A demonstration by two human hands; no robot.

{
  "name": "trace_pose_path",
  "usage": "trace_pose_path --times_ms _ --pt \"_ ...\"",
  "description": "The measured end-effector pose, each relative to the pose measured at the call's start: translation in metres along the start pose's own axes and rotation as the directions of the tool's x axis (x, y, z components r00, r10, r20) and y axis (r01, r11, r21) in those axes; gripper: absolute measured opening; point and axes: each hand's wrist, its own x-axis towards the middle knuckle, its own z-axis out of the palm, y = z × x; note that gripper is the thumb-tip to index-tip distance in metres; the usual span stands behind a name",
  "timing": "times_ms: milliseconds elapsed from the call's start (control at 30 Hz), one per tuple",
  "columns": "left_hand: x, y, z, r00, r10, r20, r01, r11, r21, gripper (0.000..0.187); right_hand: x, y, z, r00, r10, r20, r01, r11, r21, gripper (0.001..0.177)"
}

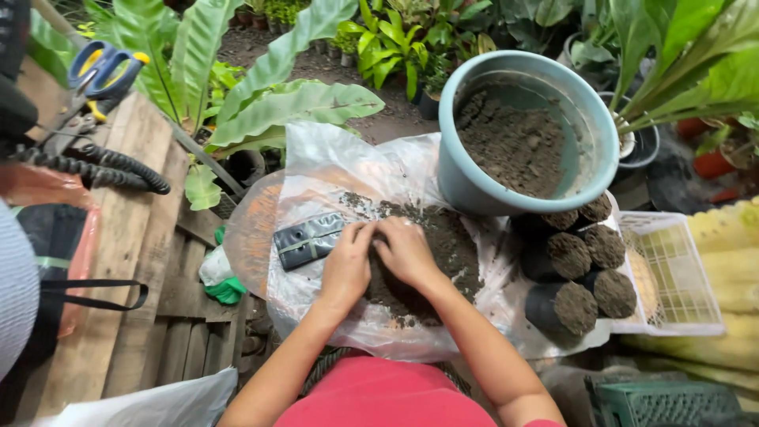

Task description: The person scoops soil from a large blue bucket and fills small black plastic nursery pots by hand. They press the soil down firmly into each pot and place the filled pots into a white plastic crate. The process is repeated for several pots in a garden setting.

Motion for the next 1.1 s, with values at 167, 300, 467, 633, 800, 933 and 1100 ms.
trace_pose_path --times_ms 167,300,467,633,800,933,1100 --pt "0.002 -0.024 -0.026 0.991 -0.053 -0.126 0.077 0.977 0.196 0.062 0.042 -0.015 0.036 0.997 -0.033 0.072 0.025 0.993 0.115 0.019" --pt "0.002 -0.058 -0.012 0.980 -0.126 -0.152 0.153 0.972 0.179 0.078 0.054 -0.016 0.049 0.988 -0.139 0.074 0.138 0.990 0.017 0.015" --pt "0.001 -0.064 0.003 0.976 -0.171 -0.137 0.192 0.969 0.153 0.083 0.049 -0.012 0.050 0.964 -0.261 0.042 0.263 0.962 -0.072 0.011" --pt "0.000 -0.061 0.004 0.974 -0.195 -0.112 0.209 0.968 0.135 0.082 0.044 -0.010 0.059 0.956 -0.290 0.032 0.292 0.951 -0.098 0.006" --pt "0.004 -0.056 0.002 0.971 -0.227 -0.074 0.236 0.961 0.145 0.086 0.041 -0.014 0.054 0.949 -0.313 0.049 0.317 0.940 -0.123 0.014" --pt "0.004 -0.066 0.007 0.969 -0.233 -0.082 0.241 0.964 0.111 0.094 0.040 -0.021 0.051 0.942 -0.333 0.039 0.335 0.927 -0.170 0.016" --pt "-0.001 -0.077 0.008 0.968 -0.232 -0.091 0.239 0.969 0.067 0.108 0.044 -0.032 0.048 0.893 -0.447 0.056 0.447 0.864 -0.231 0.022"
